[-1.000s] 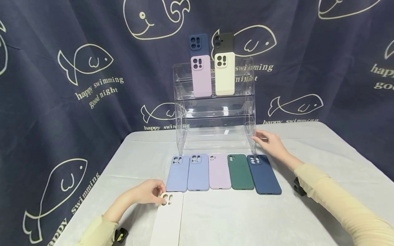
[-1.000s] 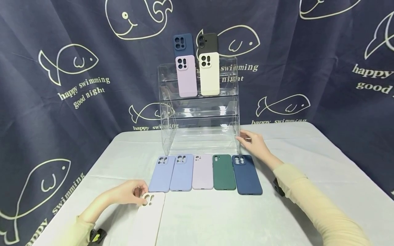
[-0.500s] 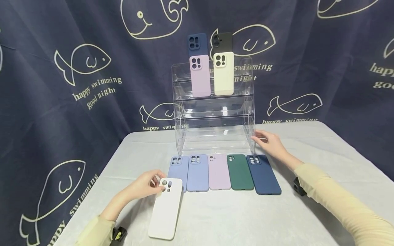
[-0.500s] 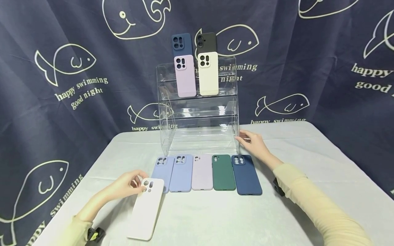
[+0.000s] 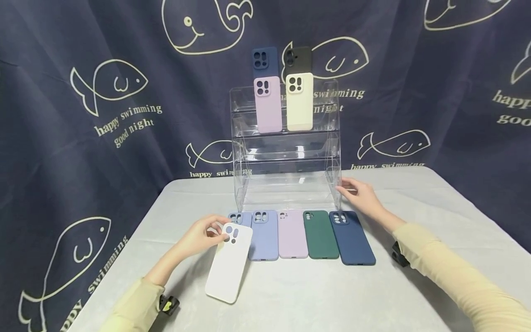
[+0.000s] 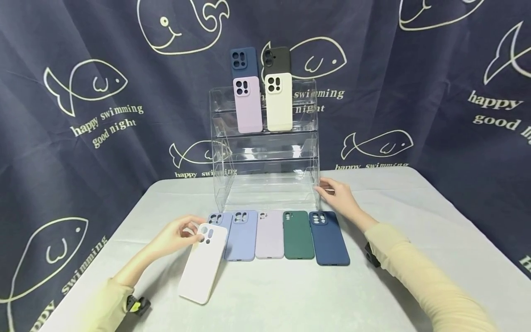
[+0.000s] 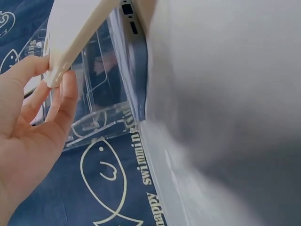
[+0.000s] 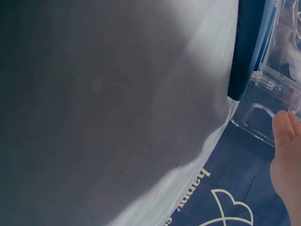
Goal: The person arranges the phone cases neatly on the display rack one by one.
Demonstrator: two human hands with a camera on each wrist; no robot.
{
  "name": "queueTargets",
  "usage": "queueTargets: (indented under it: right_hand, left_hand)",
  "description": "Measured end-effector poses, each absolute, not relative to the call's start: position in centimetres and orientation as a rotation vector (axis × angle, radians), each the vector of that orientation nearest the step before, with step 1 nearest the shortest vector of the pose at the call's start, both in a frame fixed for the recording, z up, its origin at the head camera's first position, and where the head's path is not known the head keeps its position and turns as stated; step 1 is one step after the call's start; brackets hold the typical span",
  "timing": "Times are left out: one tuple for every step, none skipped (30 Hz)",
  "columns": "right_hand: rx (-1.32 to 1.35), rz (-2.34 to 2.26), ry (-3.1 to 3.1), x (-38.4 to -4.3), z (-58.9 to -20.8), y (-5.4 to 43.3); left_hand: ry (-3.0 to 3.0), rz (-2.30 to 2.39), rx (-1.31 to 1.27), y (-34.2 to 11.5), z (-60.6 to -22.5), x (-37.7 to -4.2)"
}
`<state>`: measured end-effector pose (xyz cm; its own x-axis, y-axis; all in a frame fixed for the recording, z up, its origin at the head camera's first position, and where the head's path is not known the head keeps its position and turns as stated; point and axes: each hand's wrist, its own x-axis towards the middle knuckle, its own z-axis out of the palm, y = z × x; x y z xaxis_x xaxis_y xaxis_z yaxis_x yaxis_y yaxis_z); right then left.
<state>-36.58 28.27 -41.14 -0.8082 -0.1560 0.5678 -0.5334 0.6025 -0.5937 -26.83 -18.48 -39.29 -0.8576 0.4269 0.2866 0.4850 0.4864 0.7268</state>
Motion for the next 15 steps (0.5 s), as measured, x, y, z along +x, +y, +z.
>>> queueTargets:
  right_hand:
    - [0.546, 1.091, -2.369, -36.6, -41.1, 28.2]
    - [0.543, 1.092, -2.372, -36.5, -41.1, 28.2]
    - [0.538, 1.095, -2.372, -36.5, -41.0, 28.2]
    - [0.536, 1.100, -2.374, -36.5, -41.0, 28.1]
    - [0.535, 1.110, -2.374, -36.4, -41.1, 28.0]
    - [0.540, 1.114, -2.373, -36.4, -41.1, 28.0]
    - [0.538, 1.119, -2.375, -36.4, -41.2, 27.9]
    - [0.538, 1.123, -2.376, -36.4, -41.2, 27.9]
    - [0.537, 1.127, -2.375, -36.4, -41.2, 27.9]
    - [0.538, 1.129, -2.378, -36.4, -41.2, 27.9]
    - [0.537, 1.131, -2.379, -36.4, -41.2, 27.9]
    - [0.534, 1.129, -2.379, -36.4, -41.2, 27.9]
    - [0.522, 1.136, -2.379, -36.4, -41.2, 27.9]
    - [0.519, 1.142, -2.376, -36.4, -41.2, 27.9]
    - [0.514, 1.150, -2.372, -36.3, -41.1, 28.0]
  left_hand:
    - [-2.651, -1.341, -0.817, -18.3, -39.2, -26.9]
    - [-2.650, -1.349, -0.822, -18.1, -39.0, -27.1]
    - [-2.648, -1.363, -0.826, -17.9, -38.9, -27.2]
    - [-2.640, -1.375, -0.829, -17.7, -38.8, -27.2]
    - [-2.631, -1.386, -0.829, -17.5, -38.7, -27.3]
    - [-2.617, -1.397, -0.829, -17.4, -38.5, -27.4]
    - [-2.600, -1.404, -0.829, -17.2, -38.4, -27.5]
    - [-2.580, -1.404, -0.827, -17.0, -38.2, -27.6]
    - [-2.556, -1.402, -0.822, -16.8, -38.0, -27.7]
    - [-2.532, -1.393, -0.814, -16.6, -37.9, -27.9]
    - [-2.510, -1.386, -0.804, -16.4, -37.7, -28.0]
    - [-2.485, -1.382, -0.792, -16.2, -37.5, -28.2]
    - [-2.463, -1.373, -0.779, -15.9, -37.3, -28.4]
    - [-2.441, -1.366, -0.764, -15.6, -37.1, -28.6]
    - [-2.420, -1.365, -0.749, -15.3, -36.9, -28.8]
